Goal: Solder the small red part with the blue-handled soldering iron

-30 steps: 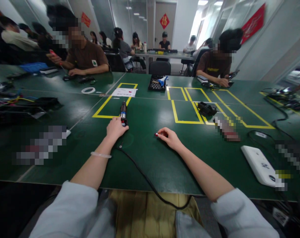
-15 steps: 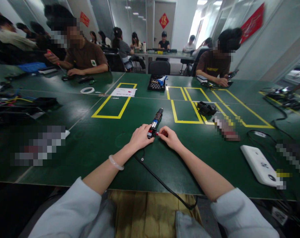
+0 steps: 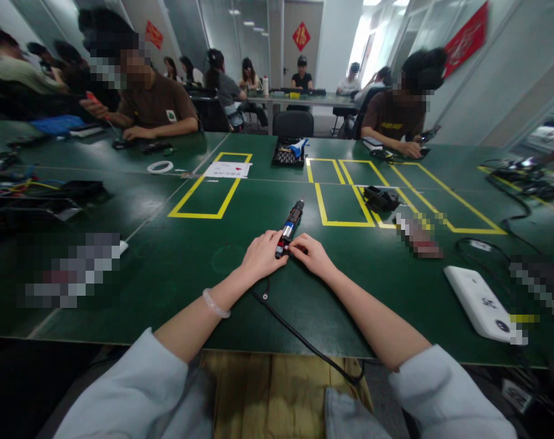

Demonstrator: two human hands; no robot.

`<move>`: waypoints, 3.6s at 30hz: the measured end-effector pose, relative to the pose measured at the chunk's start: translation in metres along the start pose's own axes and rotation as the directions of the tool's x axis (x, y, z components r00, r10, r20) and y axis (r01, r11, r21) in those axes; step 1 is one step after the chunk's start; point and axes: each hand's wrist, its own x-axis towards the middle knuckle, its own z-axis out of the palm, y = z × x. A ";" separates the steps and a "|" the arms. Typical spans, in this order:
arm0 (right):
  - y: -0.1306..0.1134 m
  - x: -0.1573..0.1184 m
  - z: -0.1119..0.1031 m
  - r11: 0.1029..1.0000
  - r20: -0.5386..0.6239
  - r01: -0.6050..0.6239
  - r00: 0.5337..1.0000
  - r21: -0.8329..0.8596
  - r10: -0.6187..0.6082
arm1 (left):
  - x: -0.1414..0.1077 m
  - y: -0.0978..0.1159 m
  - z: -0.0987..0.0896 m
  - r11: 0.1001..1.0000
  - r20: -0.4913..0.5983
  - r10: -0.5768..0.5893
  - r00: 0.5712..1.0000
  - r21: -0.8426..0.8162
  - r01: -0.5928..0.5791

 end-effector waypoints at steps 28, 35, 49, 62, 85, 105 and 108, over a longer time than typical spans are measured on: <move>0.002 -0.003 -0.001 0.999 0.003 -0.028 1.000 0.045 0.027 | 0.002 -0.003 -0.003 0.989 -0.005 -0.063 0.998 0.137 0.063; 0.004 -0.002 -0.001 0.999 0.010 -0.040 0.999 0.027 0.039 | 0.001 -0.030 -0.010 0.971 -0.008 -0.140 0.990 0.193 0.139; 0.001 -0.002 -0.004 0.999 0.041 -0.052 0.998 0.002 0.052 | -0.006 -0.140 -0.034 0.858 0.002 -0.491 0.871 0.174 0.483; 0.003 -0.003 -0.002 0.999 0.062 -0.039 0.997 -0.013 0.039 | -0.034 -0.217 -0.055 0.720 -0.101 -0.666 0.739 0.168 0.673; 0.000 -0.003 -0.003 0.998 0.084 -0.054 0.995 -0.012 0.054 | -0.029 -0.183 -0.061 0.738 -0.332 -0.635 0.698 0.007 0.675; -0.001 -0.002 0.000 0.998 0.117 -0.042 0.992 0.036 0.038 | 0.015 -0.026 0.007 0.603 0.214 0.124 0.969 -0.792 0.098; -0.002 -0.002 0.000 0.997 0.102 -0.067 0.993 0.041 0.062 | 0.012 -0.026 0.010 0.587 0.195 0.110 0.975 -0.804 0.095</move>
